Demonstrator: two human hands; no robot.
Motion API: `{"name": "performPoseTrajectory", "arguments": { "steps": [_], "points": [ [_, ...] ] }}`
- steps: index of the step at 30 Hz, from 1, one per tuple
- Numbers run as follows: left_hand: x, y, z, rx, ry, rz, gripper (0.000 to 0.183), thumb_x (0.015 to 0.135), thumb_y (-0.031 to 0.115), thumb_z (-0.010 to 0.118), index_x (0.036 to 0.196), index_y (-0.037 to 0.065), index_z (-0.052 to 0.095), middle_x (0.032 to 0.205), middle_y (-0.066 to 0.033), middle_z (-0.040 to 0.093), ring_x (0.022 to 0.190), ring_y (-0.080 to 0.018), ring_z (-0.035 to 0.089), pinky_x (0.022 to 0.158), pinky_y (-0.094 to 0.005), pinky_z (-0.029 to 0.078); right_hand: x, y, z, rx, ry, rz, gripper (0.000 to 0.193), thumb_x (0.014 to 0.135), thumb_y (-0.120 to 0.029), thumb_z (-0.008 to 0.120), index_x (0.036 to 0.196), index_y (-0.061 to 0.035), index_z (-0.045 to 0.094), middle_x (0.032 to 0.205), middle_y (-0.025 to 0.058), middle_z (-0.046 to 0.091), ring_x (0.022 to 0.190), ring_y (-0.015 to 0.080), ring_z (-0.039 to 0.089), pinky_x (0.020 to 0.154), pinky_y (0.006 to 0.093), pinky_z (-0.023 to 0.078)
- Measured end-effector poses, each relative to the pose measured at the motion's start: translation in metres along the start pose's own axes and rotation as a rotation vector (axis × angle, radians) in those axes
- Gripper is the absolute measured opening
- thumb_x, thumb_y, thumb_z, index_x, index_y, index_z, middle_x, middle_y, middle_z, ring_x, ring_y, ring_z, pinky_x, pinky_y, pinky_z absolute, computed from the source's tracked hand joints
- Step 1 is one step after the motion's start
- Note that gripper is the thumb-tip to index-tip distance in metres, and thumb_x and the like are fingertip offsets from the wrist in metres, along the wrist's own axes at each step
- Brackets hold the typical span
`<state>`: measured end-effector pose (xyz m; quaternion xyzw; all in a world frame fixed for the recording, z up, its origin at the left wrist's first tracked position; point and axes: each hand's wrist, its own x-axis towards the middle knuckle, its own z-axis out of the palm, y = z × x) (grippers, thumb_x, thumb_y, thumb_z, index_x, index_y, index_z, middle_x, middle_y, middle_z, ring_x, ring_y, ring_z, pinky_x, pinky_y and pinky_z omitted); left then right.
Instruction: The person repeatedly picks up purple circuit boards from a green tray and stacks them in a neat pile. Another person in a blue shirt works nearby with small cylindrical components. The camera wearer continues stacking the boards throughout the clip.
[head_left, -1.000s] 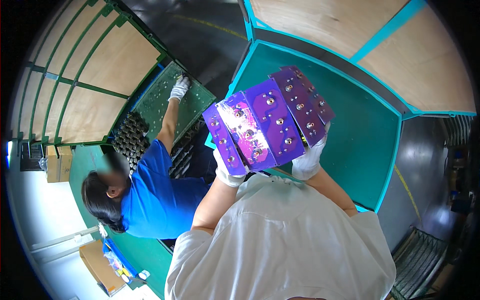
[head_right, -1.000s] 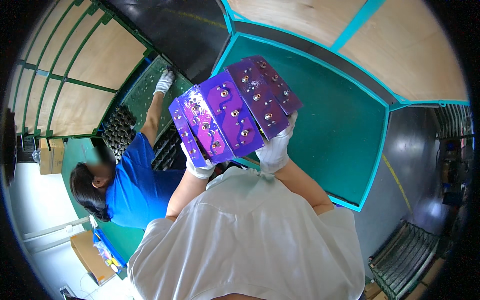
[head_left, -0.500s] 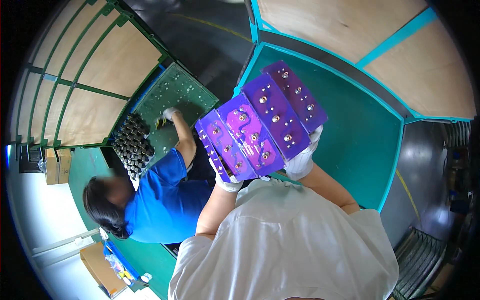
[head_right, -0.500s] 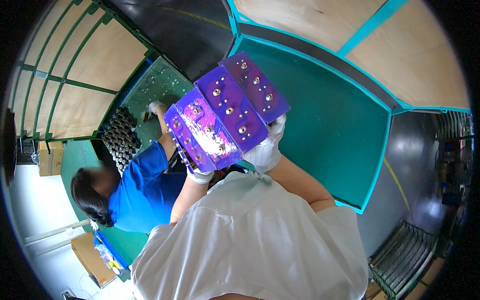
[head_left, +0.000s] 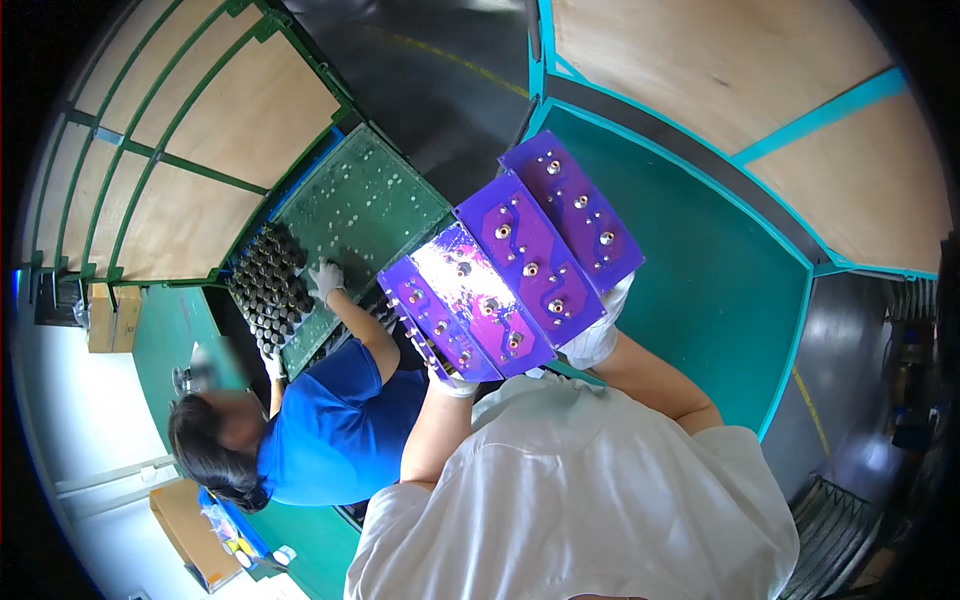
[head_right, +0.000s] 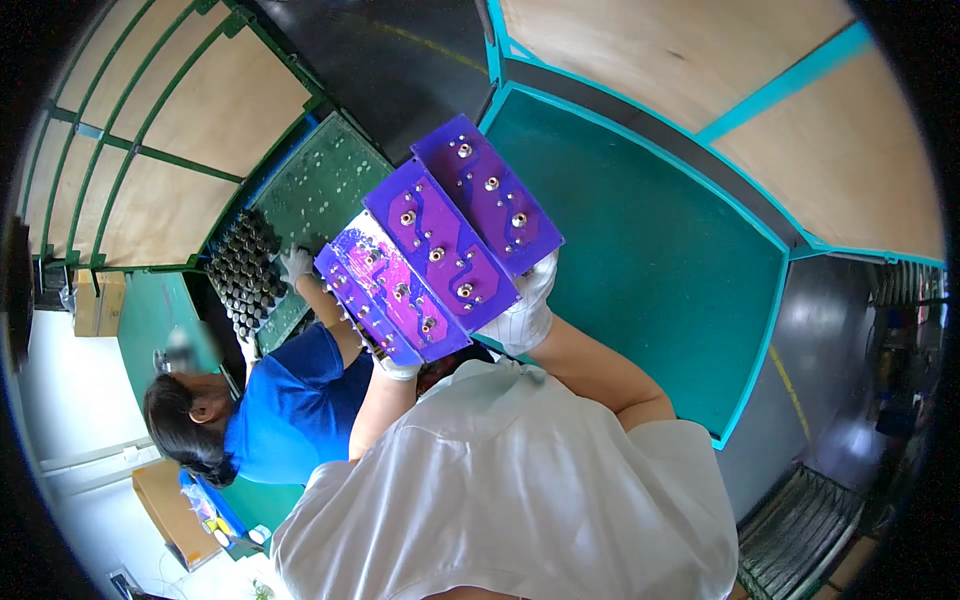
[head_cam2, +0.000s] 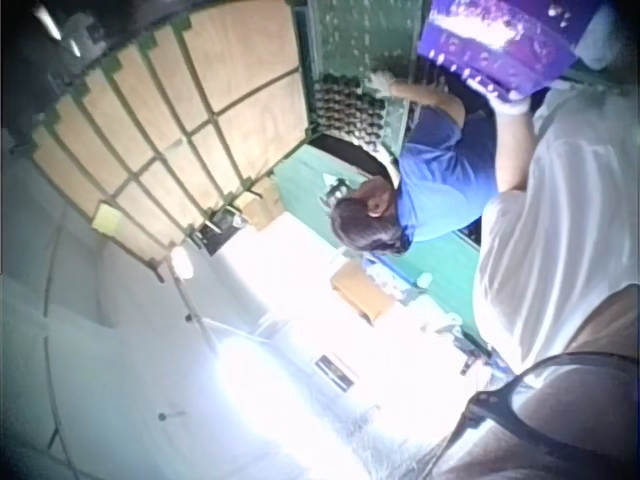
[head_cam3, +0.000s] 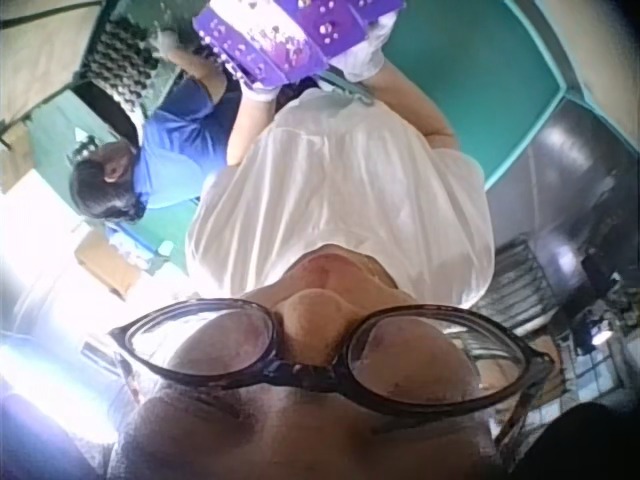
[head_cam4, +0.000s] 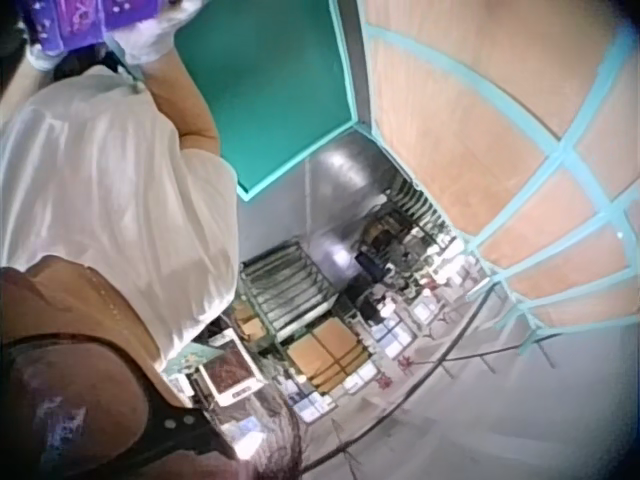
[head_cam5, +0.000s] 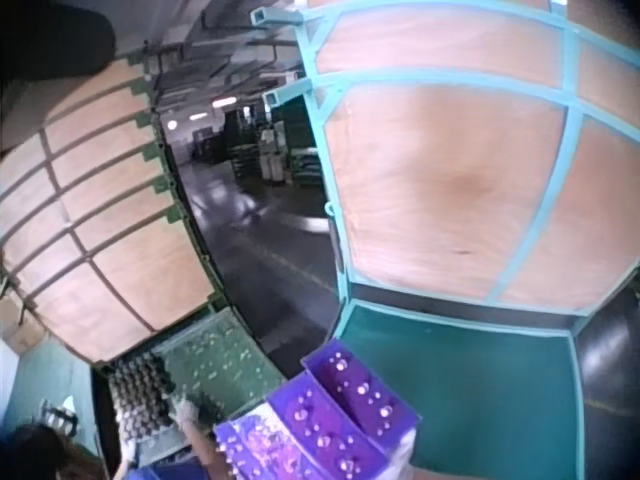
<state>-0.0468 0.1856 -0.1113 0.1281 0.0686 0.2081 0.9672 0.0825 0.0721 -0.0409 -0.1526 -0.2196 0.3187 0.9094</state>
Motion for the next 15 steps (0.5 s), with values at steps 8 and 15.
{"name": "performPoseTrajectory", "arguments": {
  "steps": [8,15],
  "points": [
    [0.006,0.019,-0.030,-0.094,0.129,-0.029,0.057,0.087,0.045,0.047,0.132,0.012,0.037,0.133,-0.0086,0.042,0.119,-0.0257,0.042,0.100,-0.0440,0.034,0.017,0.027,0.001,0.077,-0.008,0.090,0.051,0.090,-0.023,0.049,0.133,-0.0031,0.029,0.128,0.0169,0.042,0.111,0.0256,0.051,0.091,0.0385,0.046],
    [0.020,0.040,-0.036,-0.071,0.087,0.055,0.057,0.087,0.045,0.048,0.131,0.011,0.038,0.132,-0.0077,0.043,0.120,-0.0256,0.042,0.100,-0.0445,0.034,0.041,0.059,-0.005,0.112,0.016,0.139,0.049,0.090,-0.024,0.050,0.130,-0.0029,0.033,0.125,0.0167,0.045,0.108,0.0255,0.053,0.088,0.0382,0.048]
  ]
}}
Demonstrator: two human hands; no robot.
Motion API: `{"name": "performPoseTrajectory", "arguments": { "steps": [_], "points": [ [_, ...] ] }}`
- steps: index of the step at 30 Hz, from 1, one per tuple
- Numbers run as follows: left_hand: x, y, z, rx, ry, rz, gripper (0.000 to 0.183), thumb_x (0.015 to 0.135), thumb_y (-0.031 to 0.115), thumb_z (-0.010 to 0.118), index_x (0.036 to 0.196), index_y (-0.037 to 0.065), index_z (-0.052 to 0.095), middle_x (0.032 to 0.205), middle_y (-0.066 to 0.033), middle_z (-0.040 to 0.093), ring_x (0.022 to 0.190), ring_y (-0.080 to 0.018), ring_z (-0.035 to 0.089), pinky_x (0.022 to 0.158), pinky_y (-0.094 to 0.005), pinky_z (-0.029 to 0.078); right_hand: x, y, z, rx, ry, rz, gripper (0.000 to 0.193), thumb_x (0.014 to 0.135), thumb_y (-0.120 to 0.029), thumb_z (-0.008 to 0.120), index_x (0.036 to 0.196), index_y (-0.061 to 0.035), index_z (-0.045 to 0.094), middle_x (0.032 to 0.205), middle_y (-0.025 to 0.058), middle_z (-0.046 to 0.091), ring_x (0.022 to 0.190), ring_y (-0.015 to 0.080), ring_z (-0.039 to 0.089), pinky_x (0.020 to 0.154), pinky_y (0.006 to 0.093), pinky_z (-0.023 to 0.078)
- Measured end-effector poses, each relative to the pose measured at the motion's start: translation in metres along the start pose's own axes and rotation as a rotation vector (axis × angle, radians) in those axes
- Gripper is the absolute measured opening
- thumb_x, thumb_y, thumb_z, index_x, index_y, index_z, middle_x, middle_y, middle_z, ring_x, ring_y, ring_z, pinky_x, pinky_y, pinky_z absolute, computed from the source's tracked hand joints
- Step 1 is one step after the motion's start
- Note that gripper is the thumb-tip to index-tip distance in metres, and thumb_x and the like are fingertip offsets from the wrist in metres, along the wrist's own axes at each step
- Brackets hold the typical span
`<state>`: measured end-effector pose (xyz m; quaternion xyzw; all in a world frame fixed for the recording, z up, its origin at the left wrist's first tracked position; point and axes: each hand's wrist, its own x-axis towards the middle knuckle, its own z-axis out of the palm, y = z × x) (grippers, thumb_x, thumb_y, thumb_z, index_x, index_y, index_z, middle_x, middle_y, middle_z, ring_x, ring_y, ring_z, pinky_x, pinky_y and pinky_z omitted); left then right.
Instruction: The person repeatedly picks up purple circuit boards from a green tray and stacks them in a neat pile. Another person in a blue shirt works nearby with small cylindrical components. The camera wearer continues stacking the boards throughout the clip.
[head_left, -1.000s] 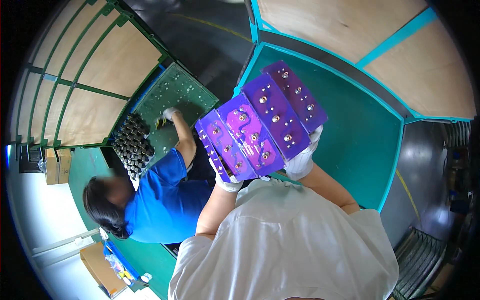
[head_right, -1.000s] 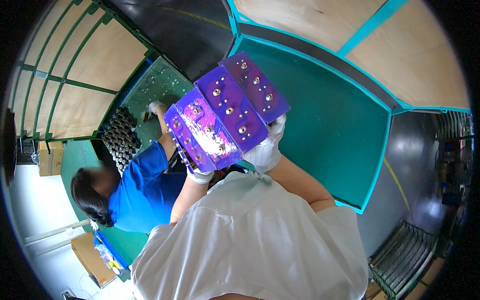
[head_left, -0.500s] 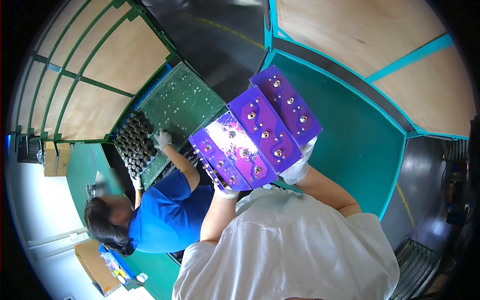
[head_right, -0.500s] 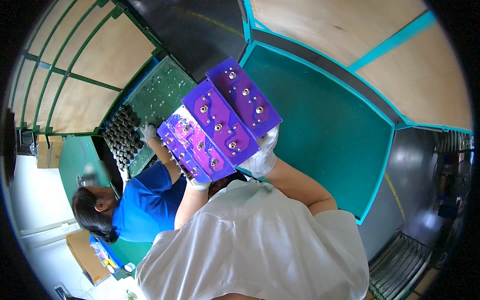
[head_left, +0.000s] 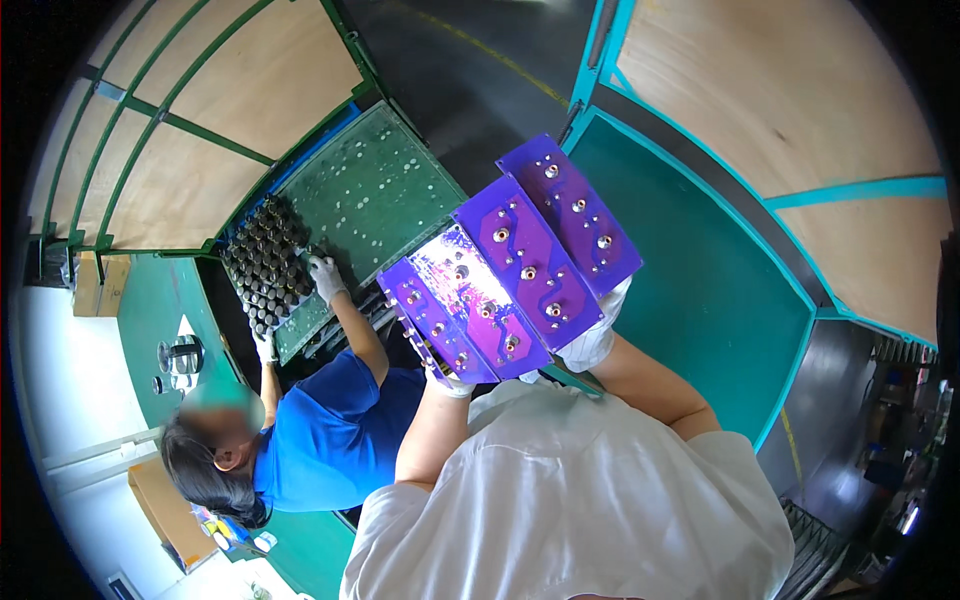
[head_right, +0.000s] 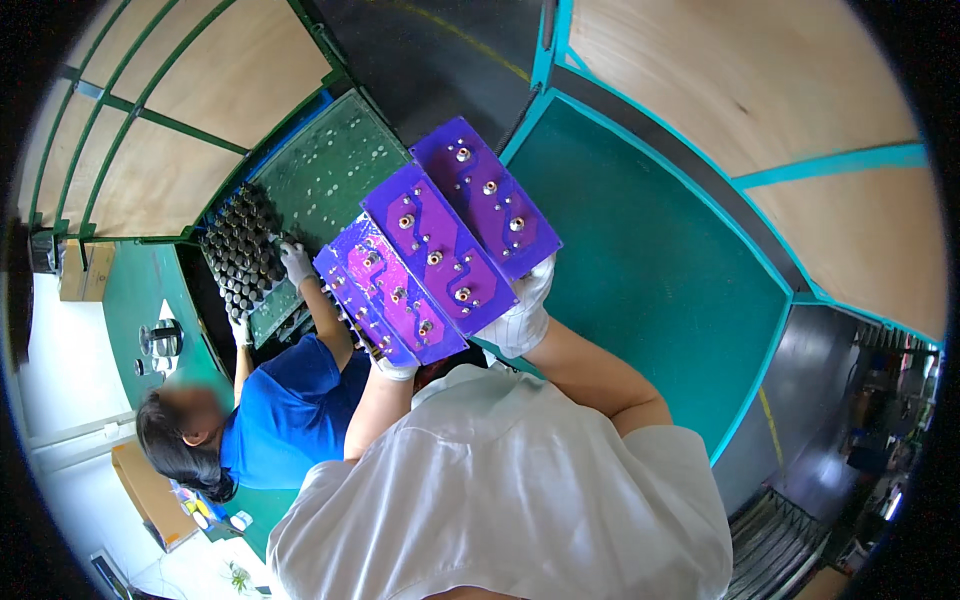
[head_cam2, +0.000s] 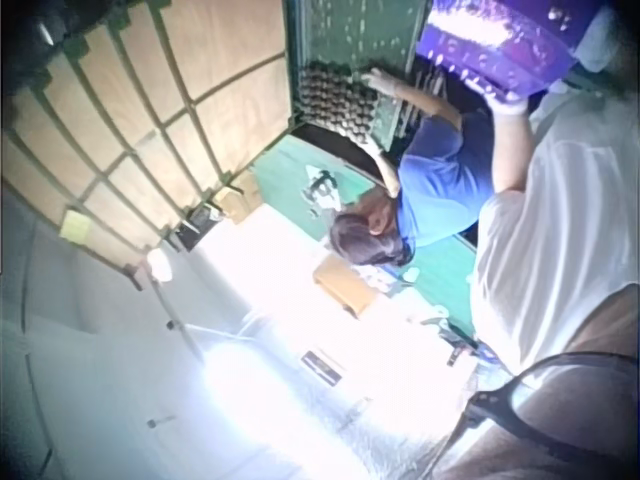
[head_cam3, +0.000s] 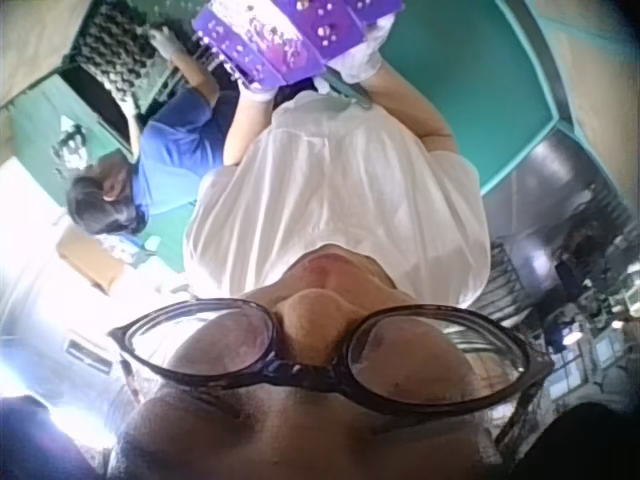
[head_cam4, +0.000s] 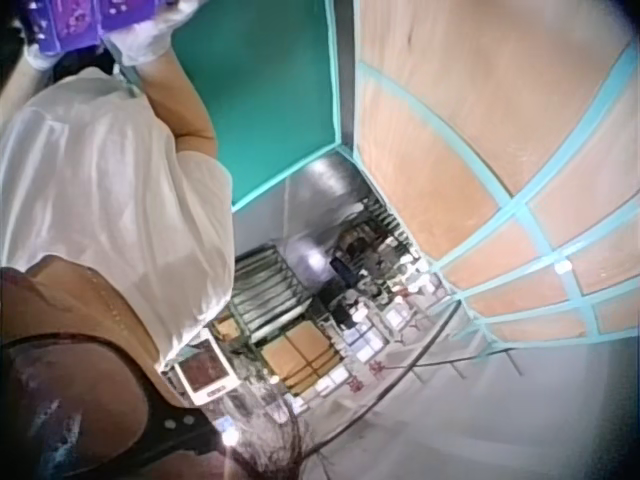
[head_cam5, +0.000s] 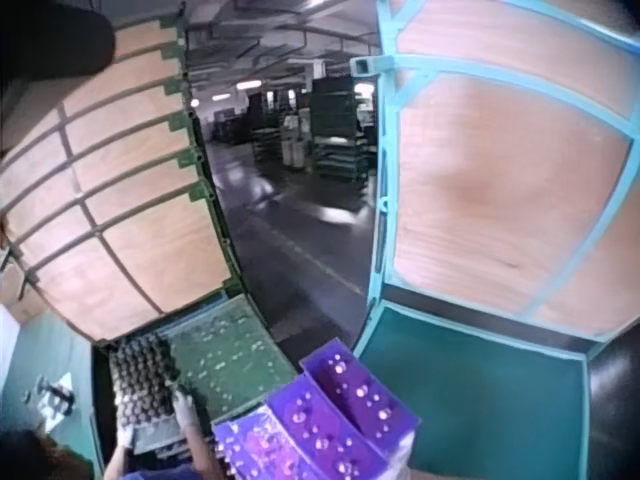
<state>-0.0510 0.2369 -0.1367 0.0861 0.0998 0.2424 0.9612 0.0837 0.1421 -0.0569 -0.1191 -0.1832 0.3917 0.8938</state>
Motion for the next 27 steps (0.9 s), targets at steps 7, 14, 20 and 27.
{"name": "performPoseTrajectory", "arguments": {
  "steps": [7,14,20,27],
  "points": [
    [0.023,0.034,-0.024,-0.122,0.093,0.099,0.053,0.085,0.042,0.051,0.127,0.010,0.043,0.127,-0.0094,0.048,0.117,-0.0273,0.045,0.099,-0.0453,0.035,0.035,0.041,-0.013,-0.078,0.135,-0.078,0.047,0.089,-0.025,0.051,0.128,-0.0027,0.036,0.122,0.0165,0.047,0.104,0.0254,0.055,0.085,0.0379,0.049],
    [0.064,0.090,-0.003,-1.325,0.112,-0.088,0.044,0.092,0.031,0.037,0.128,0.006,0.039,0.130,-0.0117,0.044,0.118,-0.0286,0.043,0.099,-0.0496,0.032,0.097,0.083,-0.071,-1.910,-0.049,-0.588,0.060,0.075,-0.045,0.065,0.117,-0.0066,0.047,0.112,0.0169,0.045,0.102,0.0329,0.050,0.081,0.0458,0.044],
    [0.113,0.116,-0.064,-0.350,0.246,0.133,0.042,0.091,0.034,0.040,0.124,0.009,0.043,0.120,-0.0124,0.051,0.106,-0.0308,0.052,0.078,-0.0492,0.051,0.164,0.149,-0.132,-1.803,-0.034,-0.323,0.048,0.066,-0.024,0.074,0.109,-0.0133,0.057,0.114,0.0171,0.045,0.104,0.0329,0.046,0.087,0.0434,0.041],
    [0.165,0.150,-0.153,-0.499,0.218,0.209,0.037,0.091,0.035,0.041,0.116,0.009,0.049,0.112,-0.0083,0.055,0.100,-0.0249,0.056,0.074,-0.0425,0.053,0.225,0.228,-0.223,-2.009,-0.156,-0.028,0.044,0.065,-0.029,0.072,0.102,-0.0070,0.060,0.108,0.0192,0.051,0.099,0.0345,0.049,0.088,0.0437,0.040]
  ]
}}
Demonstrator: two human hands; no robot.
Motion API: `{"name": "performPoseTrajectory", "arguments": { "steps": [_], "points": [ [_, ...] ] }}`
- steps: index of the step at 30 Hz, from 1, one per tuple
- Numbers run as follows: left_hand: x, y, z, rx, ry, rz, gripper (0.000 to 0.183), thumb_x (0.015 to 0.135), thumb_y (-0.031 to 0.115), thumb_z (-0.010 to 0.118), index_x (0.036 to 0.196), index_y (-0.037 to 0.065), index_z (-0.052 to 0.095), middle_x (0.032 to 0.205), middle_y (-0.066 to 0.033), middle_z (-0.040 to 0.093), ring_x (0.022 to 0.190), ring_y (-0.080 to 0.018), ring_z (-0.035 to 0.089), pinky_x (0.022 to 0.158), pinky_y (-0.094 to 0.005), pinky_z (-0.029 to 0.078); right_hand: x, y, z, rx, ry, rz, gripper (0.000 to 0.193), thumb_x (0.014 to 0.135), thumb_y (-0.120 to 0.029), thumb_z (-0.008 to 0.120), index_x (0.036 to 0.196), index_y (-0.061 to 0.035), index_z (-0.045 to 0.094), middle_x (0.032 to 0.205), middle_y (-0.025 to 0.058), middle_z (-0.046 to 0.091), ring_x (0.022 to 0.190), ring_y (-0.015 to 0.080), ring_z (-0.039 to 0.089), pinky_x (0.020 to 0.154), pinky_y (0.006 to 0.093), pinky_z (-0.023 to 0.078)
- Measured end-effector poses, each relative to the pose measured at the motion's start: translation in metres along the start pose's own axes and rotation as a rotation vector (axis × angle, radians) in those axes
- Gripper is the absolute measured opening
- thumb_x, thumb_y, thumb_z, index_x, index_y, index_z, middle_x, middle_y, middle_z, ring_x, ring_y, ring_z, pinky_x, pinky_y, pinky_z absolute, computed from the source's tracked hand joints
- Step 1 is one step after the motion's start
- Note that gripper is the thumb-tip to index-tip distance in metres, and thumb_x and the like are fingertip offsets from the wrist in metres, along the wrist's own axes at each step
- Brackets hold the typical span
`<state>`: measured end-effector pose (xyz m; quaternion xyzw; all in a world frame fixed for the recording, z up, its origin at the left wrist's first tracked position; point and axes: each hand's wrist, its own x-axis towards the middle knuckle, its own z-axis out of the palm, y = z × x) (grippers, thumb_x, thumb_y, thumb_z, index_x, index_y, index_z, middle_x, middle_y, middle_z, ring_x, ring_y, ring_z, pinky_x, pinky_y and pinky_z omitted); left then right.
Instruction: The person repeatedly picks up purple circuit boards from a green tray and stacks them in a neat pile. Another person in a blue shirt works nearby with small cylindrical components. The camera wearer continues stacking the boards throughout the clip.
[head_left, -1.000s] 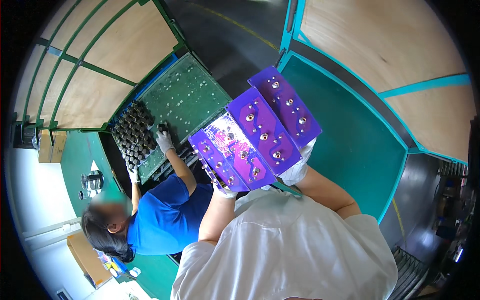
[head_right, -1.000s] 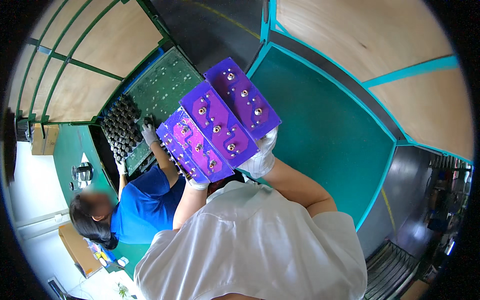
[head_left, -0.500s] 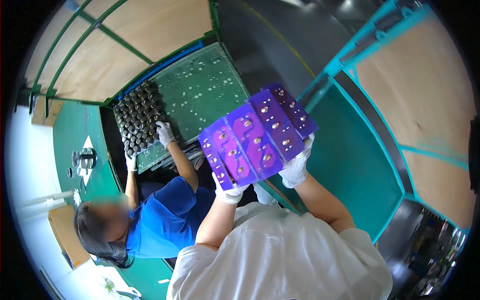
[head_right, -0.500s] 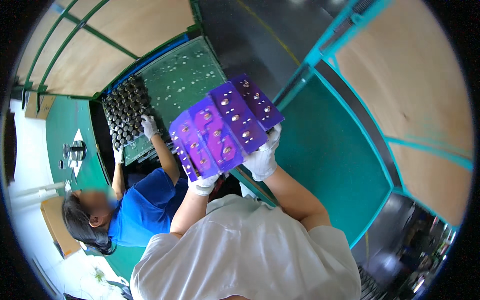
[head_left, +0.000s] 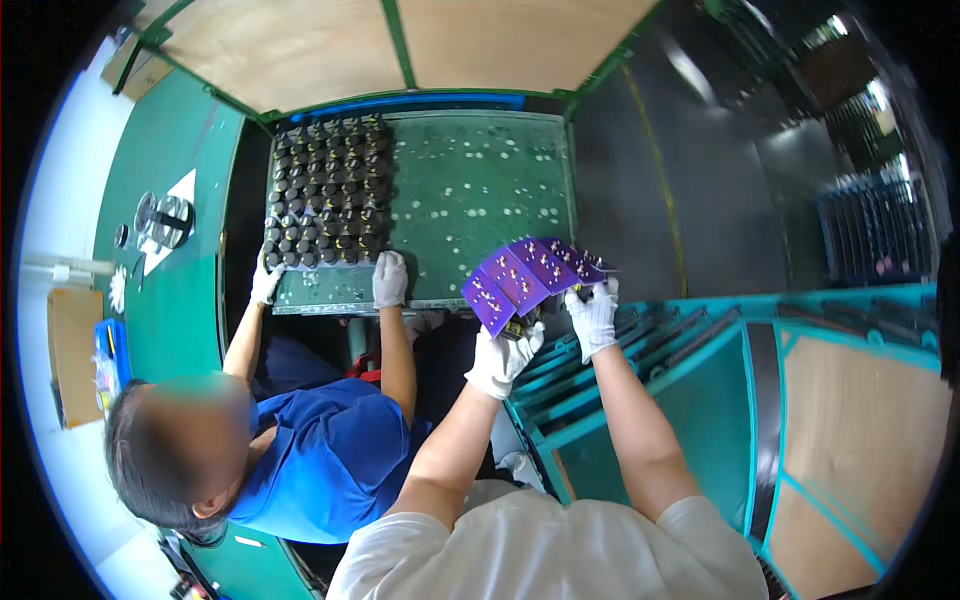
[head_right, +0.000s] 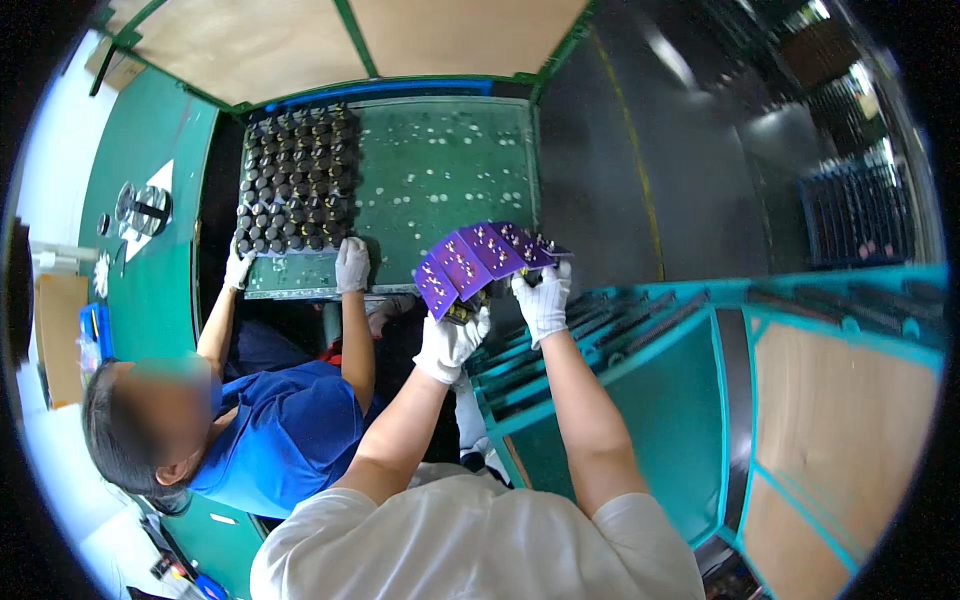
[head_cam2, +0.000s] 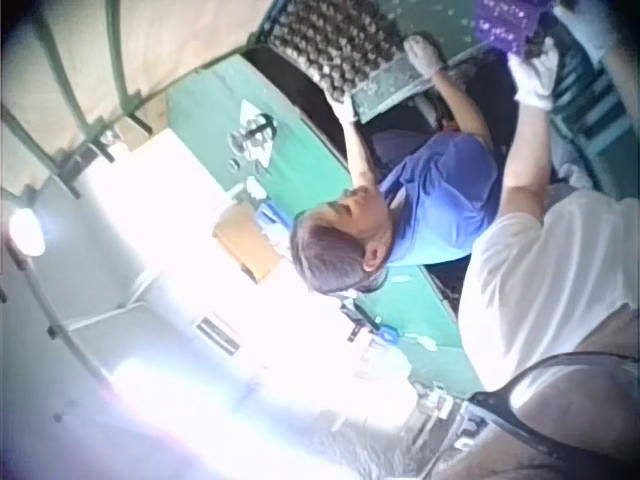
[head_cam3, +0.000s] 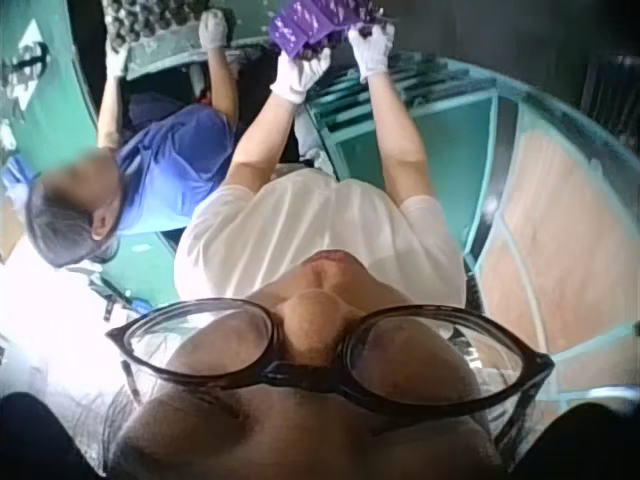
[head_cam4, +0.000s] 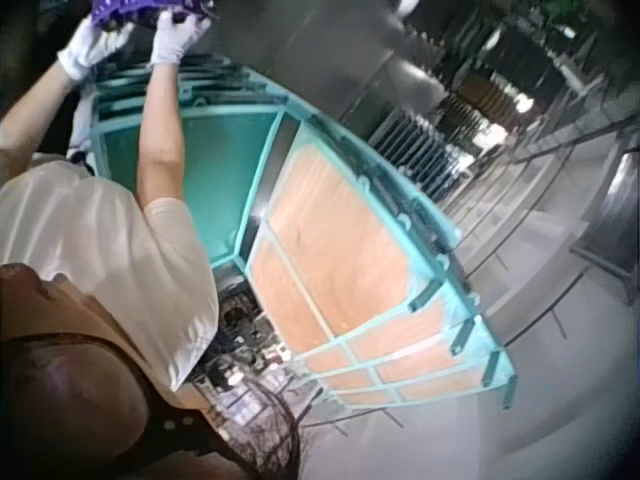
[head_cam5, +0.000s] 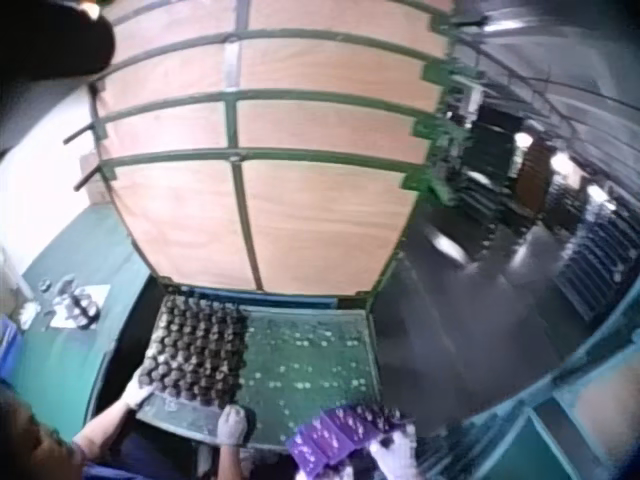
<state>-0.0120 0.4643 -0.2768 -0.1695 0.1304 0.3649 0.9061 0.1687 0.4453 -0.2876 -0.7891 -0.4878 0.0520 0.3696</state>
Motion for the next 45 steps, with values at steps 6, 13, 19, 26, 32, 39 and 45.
{"name": "performPoseTrajectory", "arguments": {
  "steps": [6,13,19,26,32,39,45],
  "points": [
    [0.048,0.035,-0.044,-0.022,0.076,0.092,0.044,0.089,0.040,0.045,0.116,0.006,0.048,0.108,-0.0123,0.056,0.082,-0.0253,0.060,0.066,-0.0371,0.055,0.020,0.032,0.072,-0.174,-0.312,0.213,0.046,0.066,-0.040,0.067,0.098,-0.0081,0.063,0.107,0.0214,0.053,0.098,0.0358,0.051,0.085,0.0422,0.042],
    [0.102,0.111,-0.067,0.020,0.224,-0.166,0.084,0.081,0.067,0.034,0.120,-0.007,0.040,0.101,-0.0238,0.059,0.084,-0.0333,0.063,0.060,-0.0391,0.057,0.095,-0.004,0.131,-0.584,-0.710,0.166,0.059,0.065,-0.060,0.055,0.101,-0.0142,0.066,0.111,0.0187,0.057,0.100,0.0326,0.056,0.085,0.0384,0.046],
    [0.161,0.159,-0.056,0.313,0.462,-0.237,0.094,0.083,0.070,0.013,0.124,-0.011,0.036,0.117,-0.0280,0.051,0.098,-0.0386,0.057,0.071,-0.0406,0.055,0.170,-0.023,0.198,-0.720,-0.835,0.320,0.068,0.073,-0.065,0.041,0.109,-0.0105,0.063,0.119,0.0170,0.054,0.107,0.0301,0.055,0.090,0.0432,0.042],
    [0.202,0.154,-0.062,0.562,0.686,-0.090,0.097,0.082,0.071,0.013,0.118,-0.013,0.043,0.119,-0.0268,0.050,0.109,-0.0361,0.052,0.091,-0.0408,0.042,0.168,-0.022,0.205,-0.595,-0.635,0.176,0.070,0.078,-0.066,0.041,0.117,-0.0089,0.054,0.120,0.0226,0.047,0.108,0.0361,0.049,0.089,0.0460,0.041],
    [0.186,0.133,-0.069,0.726,0.596,0.053,0.080,0.087,0.064,0.024,0.116,-0.007,0.047,0.106,-0.0232,0.059,0.091,-0.0309,0.062,0.079,-0.0374,0.049,0.081,0.011,0.160,-0.238,-0.322,0.042,0.048,0.081,-0.043,0.056,0.113,-0.0079,0.047,0.122,0.0267,0.042,0.105,0.0421,0.048,0.088,0.0459,0.041],
    [0.123,0.038,-0.081,0.889,0.585,-0.097,0.059,0.090,0.052,0.038,0.121,0.002,0.045,0.093,-0.0155,0.063,0.073,-0.0231,0.063,0.065,-0.0331,0.051,-0.040,-0.051,-0.013,0.060,-0.677,0.128,0.029,0.079,-0.023,0.060,0.093,0.0025,0.056,0.099,0.0227,0.057,0.093,0.0389,0.054,0.082,0.0423,0.044],
    [0.065,-0.046,-0.059,1.497,0.248,-0.318,0.043,0.091,0.040,0.047,0.114,0.004,0.052,0.093,-0.0129,0.063,0.080,-0.0204,0.061,0.070,-0.0321,0.050,-0.107,-0.085,-0.106,0.027,-0.434,0.092,0.021,0.075,-0.015,0.061,0.090,-0.0006,0.056,0.098,0.0209,0.058,0.088,0.0376,0.056,0.079,0.0444,0.045]
  ]
}}
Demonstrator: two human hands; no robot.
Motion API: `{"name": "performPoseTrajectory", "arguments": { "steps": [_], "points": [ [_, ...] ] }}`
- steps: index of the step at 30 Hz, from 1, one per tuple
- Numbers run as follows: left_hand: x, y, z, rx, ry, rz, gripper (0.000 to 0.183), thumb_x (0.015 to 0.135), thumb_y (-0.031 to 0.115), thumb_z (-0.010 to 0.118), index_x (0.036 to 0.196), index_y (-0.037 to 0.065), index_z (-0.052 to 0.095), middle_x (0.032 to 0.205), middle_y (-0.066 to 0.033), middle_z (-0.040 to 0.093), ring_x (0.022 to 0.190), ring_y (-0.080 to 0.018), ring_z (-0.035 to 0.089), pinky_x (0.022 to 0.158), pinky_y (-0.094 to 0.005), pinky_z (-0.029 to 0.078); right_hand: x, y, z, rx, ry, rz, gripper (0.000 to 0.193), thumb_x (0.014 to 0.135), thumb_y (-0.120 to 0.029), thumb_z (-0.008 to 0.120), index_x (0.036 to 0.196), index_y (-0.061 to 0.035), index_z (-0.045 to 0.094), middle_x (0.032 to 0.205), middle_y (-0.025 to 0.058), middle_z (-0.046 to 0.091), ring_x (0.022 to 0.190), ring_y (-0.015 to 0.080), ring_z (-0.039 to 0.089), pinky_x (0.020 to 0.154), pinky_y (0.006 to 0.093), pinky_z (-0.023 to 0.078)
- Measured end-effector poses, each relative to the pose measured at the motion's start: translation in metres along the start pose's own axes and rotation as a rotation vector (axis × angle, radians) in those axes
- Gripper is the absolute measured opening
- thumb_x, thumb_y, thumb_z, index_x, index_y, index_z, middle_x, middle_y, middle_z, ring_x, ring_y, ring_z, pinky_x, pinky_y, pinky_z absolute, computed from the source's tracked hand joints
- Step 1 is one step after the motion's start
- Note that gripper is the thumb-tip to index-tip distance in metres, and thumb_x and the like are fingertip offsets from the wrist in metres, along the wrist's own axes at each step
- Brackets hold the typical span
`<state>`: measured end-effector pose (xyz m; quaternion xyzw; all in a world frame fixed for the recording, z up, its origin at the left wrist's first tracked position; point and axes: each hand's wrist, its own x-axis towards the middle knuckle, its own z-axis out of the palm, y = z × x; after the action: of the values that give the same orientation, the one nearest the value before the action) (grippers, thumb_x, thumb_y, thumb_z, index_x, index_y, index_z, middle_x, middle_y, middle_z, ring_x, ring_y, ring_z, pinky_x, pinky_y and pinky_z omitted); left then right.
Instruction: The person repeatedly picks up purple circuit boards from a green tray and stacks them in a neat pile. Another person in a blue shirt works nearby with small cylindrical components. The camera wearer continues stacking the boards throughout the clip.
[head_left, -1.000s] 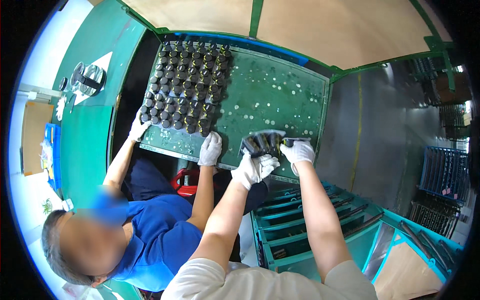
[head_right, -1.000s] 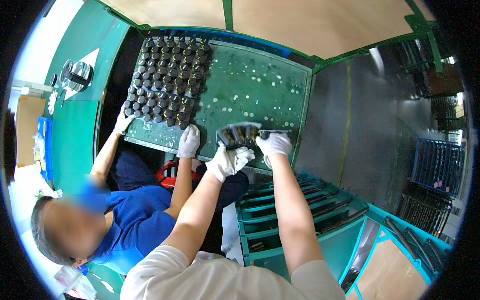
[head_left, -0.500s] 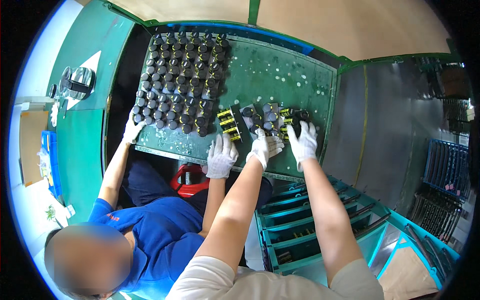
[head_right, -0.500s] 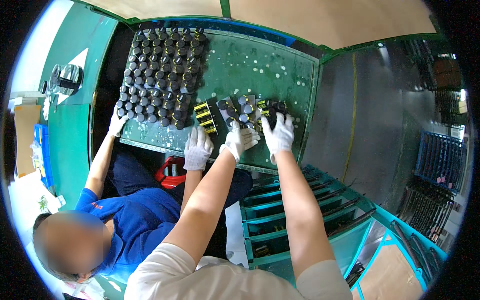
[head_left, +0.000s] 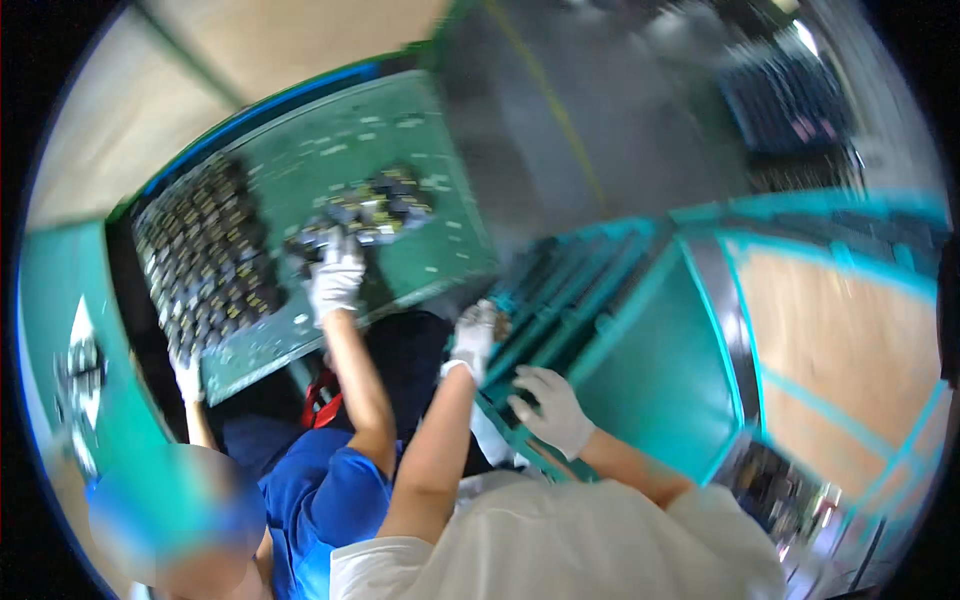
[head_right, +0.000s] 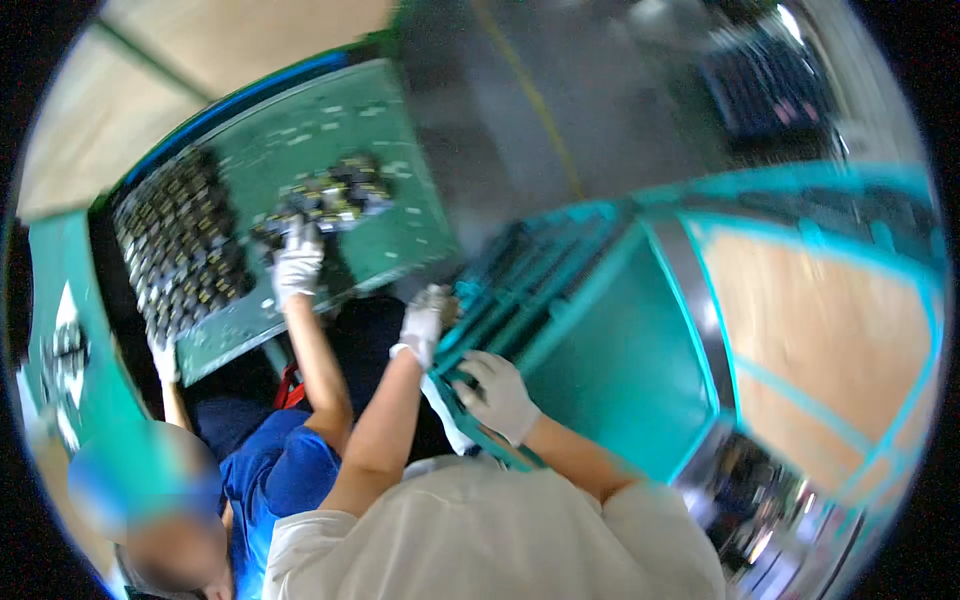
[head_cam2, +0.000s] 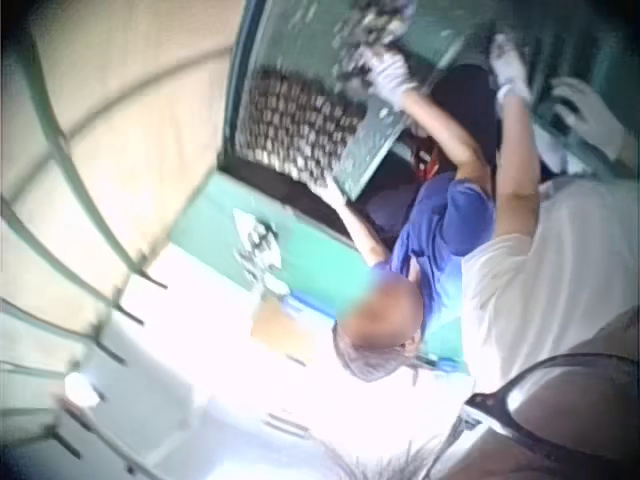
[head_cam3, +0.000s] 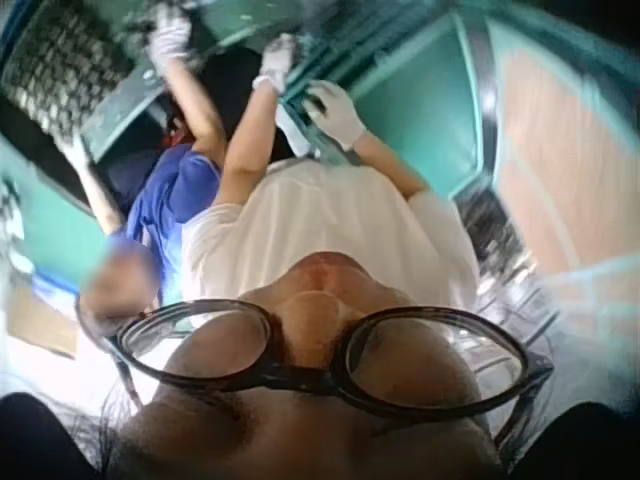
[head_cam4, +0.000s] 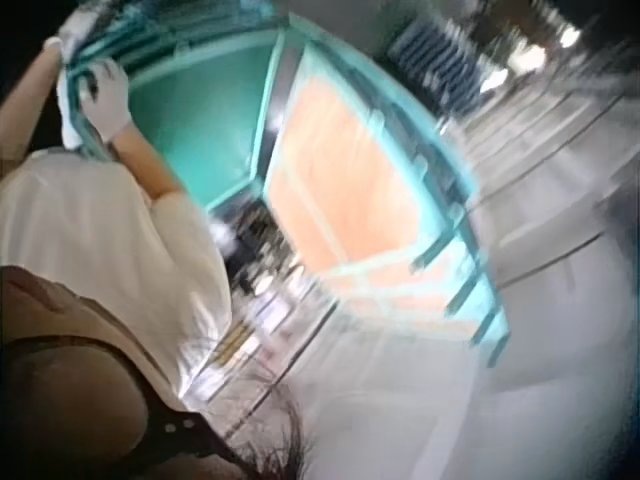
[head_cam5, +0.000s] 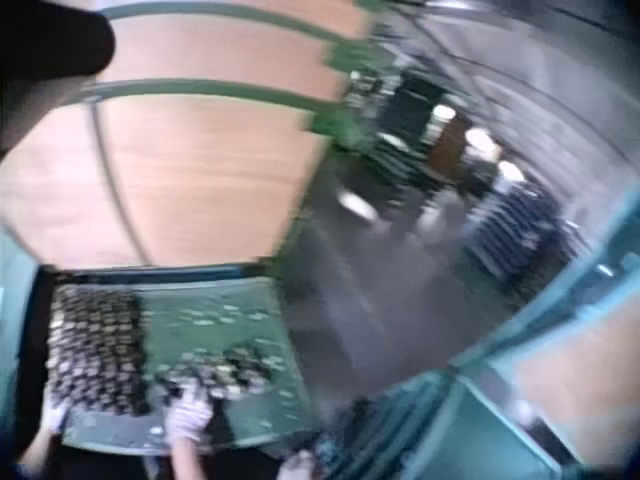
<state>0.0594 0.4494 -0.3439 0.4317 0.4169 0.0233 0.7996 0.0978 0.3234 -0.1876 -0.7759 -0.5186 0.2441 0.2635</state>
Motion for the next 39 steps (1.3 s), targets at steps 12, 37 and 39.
{"name": "performPoseTrajectory", "arguments": {
  "steps": [12,37,39],
  "points": [
    [-0.138,-0.078,0.015,0.177,0.208,0.211,0.046,0.089,0.042,0.050,0.115,0.004,0.053,0.102,-0.0082,0.061,0.087,-0.0166,0.058,0.078,-0.0305,0.046,-0.189,-0.003,0.017,0.237,0.122,-0.107,0.017,0.078,-0.018,0.060,0.086,-0.0046,0.055,0.084,0.0130,0.059,0.078,0.0323,0.057,0.069,0.0416,0.046],
    [-0.295,-0.345,0.030,0.535,0.159,-0.233,0.032,0.087,0.031,0.047,0.096,0.003,0.058,0.073,-0.0076,0.059,0.060,-0.0176,0.055,0.056,-0.0320,0.043,-0.639,0.155,-0.005,-0.809,0.309,0.537,0.070,0.056,-0.009,0.064,0.123,-0.0049,0.040,0.122,0.0140,0.044,0.117,0.0319,0.041,0.093,0.0410,0.037],
    [-0.301,-0.401,-0.050,0.515,0.282,-0.353,0.030,0.086,0.030,0.047,0.093,0.003,0.058,0.073,-0.0079,0.059,0.059,-0.0174,0.054,0.054,-0.0323,0.043,-0.637,0.157,-0.005,-0.819,0.299,0.474,0.070,0.057,-0.009,0.062,0.123,-0.0051,0.040,0.121,0.0140,0.045,0.116,0.0327,0.042,0.090,0.0410,0.039]
  ]
}}
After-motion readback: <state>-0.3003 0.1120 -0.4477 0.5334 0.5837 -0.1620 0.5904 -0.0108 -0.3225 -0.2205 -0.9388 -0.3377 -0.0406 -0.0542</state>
